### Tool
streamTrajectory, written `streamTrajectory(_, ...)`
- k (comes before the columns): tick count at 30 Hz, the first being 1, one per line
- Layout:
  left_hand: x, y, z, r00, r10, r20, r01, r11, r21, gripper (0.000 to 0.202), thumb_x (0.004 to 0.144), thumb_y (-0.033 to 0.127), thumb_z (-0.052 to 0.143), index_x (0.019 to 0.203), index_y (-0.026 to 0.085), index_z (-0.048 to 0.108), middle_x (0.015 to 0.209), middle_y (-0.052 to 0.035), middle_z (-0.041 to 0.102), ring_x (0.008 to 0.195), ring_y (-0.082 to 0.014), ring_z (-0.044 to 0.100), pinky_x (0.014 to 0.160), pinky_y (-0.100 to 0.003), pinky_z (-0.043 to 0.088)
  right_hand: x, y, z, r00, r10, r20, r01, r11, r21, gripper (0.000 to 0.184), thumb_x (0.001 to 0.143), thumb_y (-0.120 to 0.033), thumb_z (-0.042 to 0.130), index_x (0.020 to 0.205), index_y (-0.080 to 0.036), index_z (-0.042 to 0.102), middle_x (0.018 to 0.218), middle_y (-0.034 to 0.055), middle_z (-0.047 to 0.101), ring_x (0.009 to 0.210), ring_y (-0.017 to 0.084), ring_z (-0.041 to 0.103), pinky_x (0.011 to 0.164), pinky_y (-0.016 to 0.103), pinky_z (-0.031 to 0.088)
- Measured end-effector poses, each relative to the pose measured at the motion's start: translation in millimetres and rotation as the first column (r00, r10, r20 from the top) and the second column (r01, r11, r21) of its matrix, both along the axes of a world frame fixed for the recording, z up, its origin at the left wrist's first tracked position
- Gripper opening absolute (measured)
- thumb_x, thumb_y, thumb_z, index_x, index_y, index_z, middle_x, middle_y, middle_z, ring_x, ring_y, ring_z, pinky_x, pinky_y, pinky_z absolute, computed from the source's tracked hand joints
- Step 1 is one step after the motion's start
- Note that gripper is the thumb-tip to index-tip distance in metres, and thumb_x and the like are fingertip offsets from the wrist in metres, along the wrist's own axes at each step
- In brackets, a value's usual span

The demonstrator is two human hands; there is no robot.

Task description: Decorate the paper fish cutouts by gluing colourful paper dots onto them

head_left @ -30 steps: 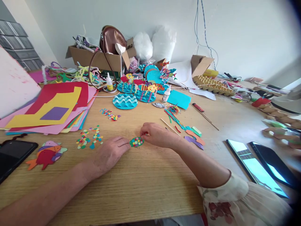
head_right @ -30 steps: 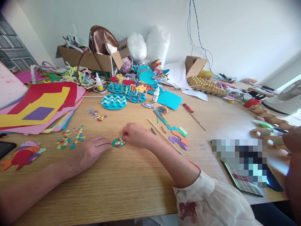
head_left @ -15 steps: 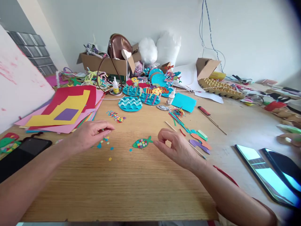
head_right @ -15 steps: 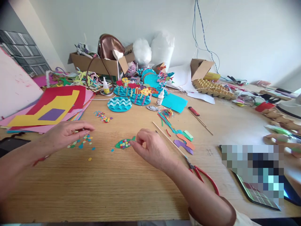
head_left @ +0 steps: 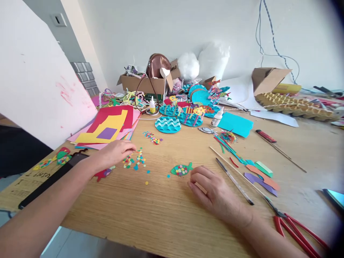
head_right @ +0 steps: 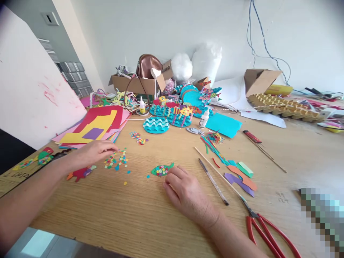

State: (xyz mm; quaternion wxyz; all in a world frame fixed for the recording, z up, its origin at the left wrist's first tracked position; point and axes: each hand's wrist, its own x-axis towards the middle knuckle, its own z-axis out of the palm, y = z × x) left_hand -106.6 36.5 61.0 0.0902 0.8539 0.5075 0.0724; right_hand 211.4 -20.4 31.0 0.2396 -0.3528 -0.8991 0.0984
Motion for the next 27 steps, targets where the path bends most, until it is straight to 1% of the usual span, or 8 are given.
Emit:
streamTrajectory(3,9,-1,-8.3,0.995,-0.076,-0.064,0.075,0.997,-0.023,0.021,0.083,0.024,0.043,0.089,0.017,0.062,0.087,-0.0033,0.064,0.080,-0.0154,0.058,0.068,-0.024,0.041,0,0,-0.6,1.000,-0.001,-0.007,0.001,1.000,0.004,0.020,0.086,-0.016,0.038,0.071,-0.018,0.050,0.074,0.0066,0.054,0.072,0.016,0.051,0.064,0.029,0.042)
streamTrajectory(6,21,0,-15.5,0.988,-0.114,-0.106,0.113,0.993,-0.019,0.017,0.082,0.019,0.046,0.087,0.017,0.061,0.084,-0.0028,0.063,0.078,-0.0149,0.057,0.066,-0.023,0.040,1,0,0.1,0.999,-0.006,-0.033,0.006,1.000,0.017,0.018,0.086,-0.015,0.038,0.073,-0.018,0.050,0.074,0.0065,0.055,0.072,0.016,0.051,0.065,0.029,0.042)
streamTrajectory(11,35,7,-23.7,0.985,-0.104,-0.135,0.099,0.994,-0.042,0.013,0.079,0.012,0.045,0.079,0.017,0.058,0.080,-0.0019,0.061,0.076,-0.0148,0.056,0.065,-0.023,0.038,8,2,2.9,0.996,-0.050,-0.079,0.055,0.997,0.052,0.016,0.086,-0.015,0.040,0.074,-0.019,0.050,0.076,0.0059,0.055,0.072,0.015,0.051,0.064,0.027,0.042)
streamTrajectory(15,35,13,-27.6,0.984,-0.097,-0.149,0.088,0.994,-0.064,0.011,0.077,0.011,0.046,0.075,0.017,0.055,0.078,-0.0016,0.060,0.075,-0.0154,0.055,0.064,-0.023,0.036,13,4,5.4,0.990,-0.068,-0.124,0.082,0.991,0.110,0.015,0.085,-0.015,0.042,0.073,-0.018,0.050,0.074,0.0053,0.054,0.070,0.014,0.050,0.062,0.026,0.041)
streamTrajectory(19,32,18,-29.1,0.983,-0.122,-0.135,0.109,0.989,-0.103,0.010,0.076,0.012,0.044,0.072,0.017,0.052,0.076,-0.0014,0.056,0.073,-0.0152,0.052,0.063,-0.024,0.035,14,6,7.1,0.989,-0.091,-0.120,0.104,0.988,0.115,0.015,0.085,-0.016,0.042,0.074,-0.018,0.050,0.075,0.0056,0.055,0.070,0.014,0.050,0.062,0.026,0.041)
streamTrajectory(23,34,21,-25.6,0.986,-0.118,-0.121,0.097,0.981,-0.170,0.009,0.073,0.012,0.043,0.069,0.017,0.049,0.074,-0.0012,0.054,0.072,-0.0149,0.050,0.063,-0.023,0.034,14,6,8.6,0.989,-0.097,-0.115,0.109,0.989,0.103,0.016,0.085,-0.016,0.042,0.072,-0.018,0.050,0.074,0.0056,0.055,0.070,0.014,0.050,0.062,0.026,0.041)
streamTrajectory(27,35,24,-23.3,0.986,-0.135,-0.096,0.116,0.976,-0.182,0.007,0.071,0.015,0.042,0.066,0.017,0.046,0.071,-0.0006,0.052,0.070,-0.0147,0.048,0.062,-0.024,0.033,15,6,8.1,0.989,-0.102,-0.104,0.111,0.990,0.084,0.016,0.086,-0.017,0.041,0.073,-0.018,0.050,0.075,0.0059,0.055,0.072,0.015,0.050,0.064,0.026,0.041)
